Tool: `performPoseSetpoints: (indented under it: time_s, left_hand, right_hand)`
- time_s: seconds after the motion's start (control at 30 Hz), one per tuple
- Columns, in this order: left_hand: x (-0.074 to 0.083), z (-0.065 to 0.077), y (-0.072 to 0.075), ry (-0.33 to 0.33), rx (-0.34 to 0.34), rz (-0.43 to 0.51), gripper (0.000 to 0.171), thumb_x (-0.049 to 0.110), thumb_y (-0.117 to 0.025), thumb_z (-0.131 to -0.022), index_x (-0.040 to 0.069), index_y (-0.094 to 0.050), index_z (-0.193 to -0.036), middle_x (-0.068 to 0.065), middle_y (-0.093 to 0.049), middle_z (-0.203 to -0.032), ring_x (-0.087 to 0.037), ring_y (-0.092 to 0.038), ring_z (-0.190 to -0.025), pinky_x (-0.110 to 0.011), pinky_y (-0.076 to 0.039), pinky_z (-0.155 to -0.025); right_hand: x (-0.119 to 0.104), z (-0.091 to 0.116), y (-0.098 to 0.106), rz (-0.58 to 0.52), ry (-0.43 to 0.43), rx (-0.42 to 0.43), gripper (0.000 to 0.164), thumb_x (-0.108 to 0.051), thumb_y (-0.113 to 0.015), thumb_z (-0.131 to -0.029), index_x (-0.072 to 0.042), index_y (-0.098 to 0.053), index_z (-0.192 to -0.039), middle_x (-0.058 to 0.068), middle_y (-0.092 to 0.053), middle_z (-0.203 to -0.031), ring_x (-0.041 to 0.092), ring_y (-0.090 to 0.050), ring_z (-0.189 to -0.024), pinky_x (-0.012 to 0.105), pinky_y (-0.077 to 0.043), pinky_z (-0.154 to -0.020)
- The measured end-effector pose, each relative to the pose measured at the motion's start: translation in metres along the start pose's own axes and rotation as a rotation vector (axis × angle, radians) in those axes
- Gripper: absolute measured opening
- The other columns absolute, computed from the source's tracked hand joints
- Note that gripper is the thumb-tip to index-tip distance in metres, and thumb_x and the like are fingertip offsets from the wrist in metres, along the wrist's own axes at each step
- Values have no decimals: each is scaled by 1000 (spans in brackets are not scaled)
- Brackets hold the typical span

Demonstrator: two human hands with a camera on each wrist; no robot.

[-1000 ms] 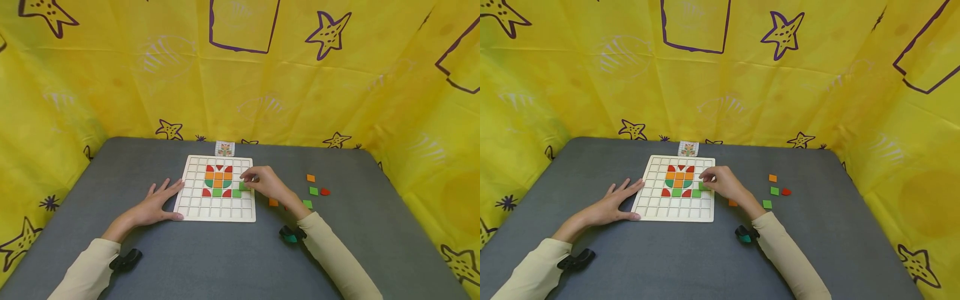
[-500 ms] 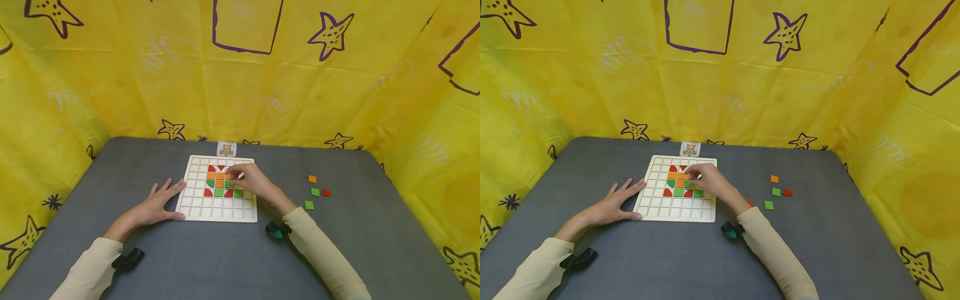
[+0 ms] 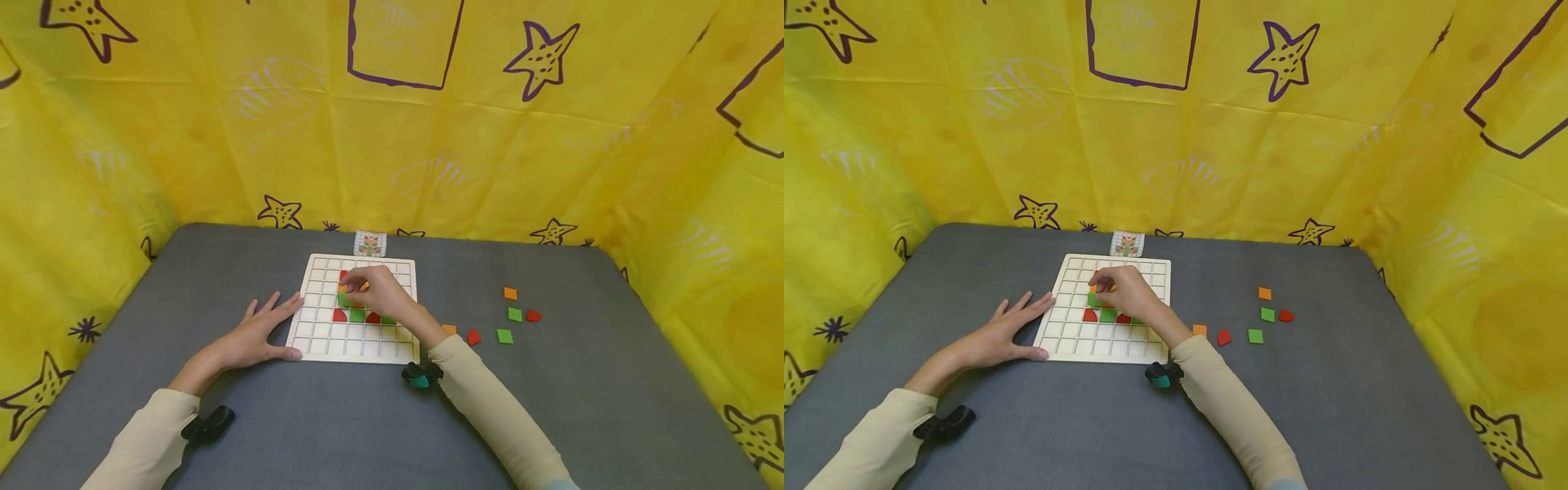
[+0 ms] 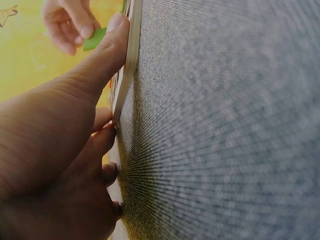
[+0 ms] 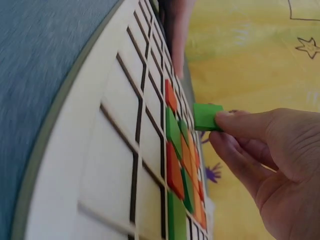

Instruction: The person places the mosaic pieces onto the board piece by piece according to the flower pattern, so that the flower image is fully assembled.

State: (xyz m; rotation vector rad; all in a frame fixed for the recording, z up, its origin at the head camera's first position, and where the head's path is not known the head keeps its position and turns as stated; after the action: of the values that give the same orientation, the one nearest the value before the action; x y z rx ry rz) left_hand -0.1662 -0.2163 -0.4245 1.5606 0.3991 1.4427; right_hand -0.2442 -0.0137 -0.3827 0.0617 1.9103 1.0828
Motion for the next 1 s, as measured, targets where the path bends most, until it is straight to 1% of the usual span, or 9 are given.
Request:
performPoseSetpoints:
  time_s: [0.17,0.37,0.47,0.6,0.73,0.87,1.0]
  left_hand:
    - [0,-1,-1,-11,2,3,104,52,-78,-76,9,-26,-156,-16,-18,-162,-50,0,-146,-69,9,-109]
    - [1,0,-2,-25,8,8,104,52,-78,-76,9,-26,-155,-17,-19,-161,-50,-1,-146,-68,9,-110]
    - [1,1,-2,-26,13,8,104,52,-78,-76,8,-27,-155,-17,-19,-161,-50,-1,-145,-68,9,-110]
    - [1,1,-1,-24,16,3,104,51,-79,-75,9,-27,-155,-16,-19,-161,-49,-1,-146,-68,9,-110]
    - [1,1,0,-16,14,3,104,51,-79,-75,9,-27,-155,-16,-20,-161,-50,-1,-146,-68,9,-110]
    - [0,1,0,3,14,3,104,51,-79,-75,10,-27,-155,-15,-19,-161,-50,-2,-146,-68,9,-110]
    - [0,1,1,0,13,8,104,51,-79,-75,10,-27,-155,-16,-20,-161,-50,-2,-145,-68,9,-110]
  right_hand:
    - [-5,-6,-12,-11,7,-13,18,-6,-75,-86,-1,-73,-103,3,-70,-85,12,-64,-81,19,-50,-73]
    - [-11,-9,-24,10,-15,5,16,-3,-76,-84,-2,-73,-99,3,-70,-83,10,-63,-77,17,-49,-70]
    - [-14,-12,-30,49,-6,-4,18,-5,-77,-84,-3,-73,-101,2,-70,-82,8,-63,-76,16,-48,-71]
    - [-17,-12,-37,122,3,-31,20,-8,-75,-87,-5,-72,-106,-1,-68,-83,5,-61,-76,14,-48,-72]
    - [-17,-10,-41,151,7,-40,18,-8,-73,-89,-6,-73,-107,-3,-67,-84,5,-59,-76,13,-47,-72]
    - [-18,-11,-43,148,14,-52,18,-9,-73,-89,-6,-73,-107,-2,-68,-85,5,-59,-77,13,-47,-72]
    - [-19,-11,-44,153,11,-64,19,-9,-73,-88,-6,-73,-107,-1,-68,-86,6,-59,-78,13,-47,-71]
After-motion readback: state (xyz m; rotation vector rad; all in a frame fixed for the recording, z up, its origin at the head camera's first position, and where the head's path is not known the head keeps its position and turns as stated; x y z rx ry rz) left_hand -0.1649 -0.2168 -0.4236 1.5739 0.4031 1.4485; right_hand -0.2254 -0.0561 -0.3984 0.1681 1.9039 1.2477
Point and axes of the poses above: each hand's wrist, its own z-axis away from the middle knuckle, its own y-axis out of the back of the hand, x = y × z, the point moved 6 cm from there along -z, towards the middle knuckle
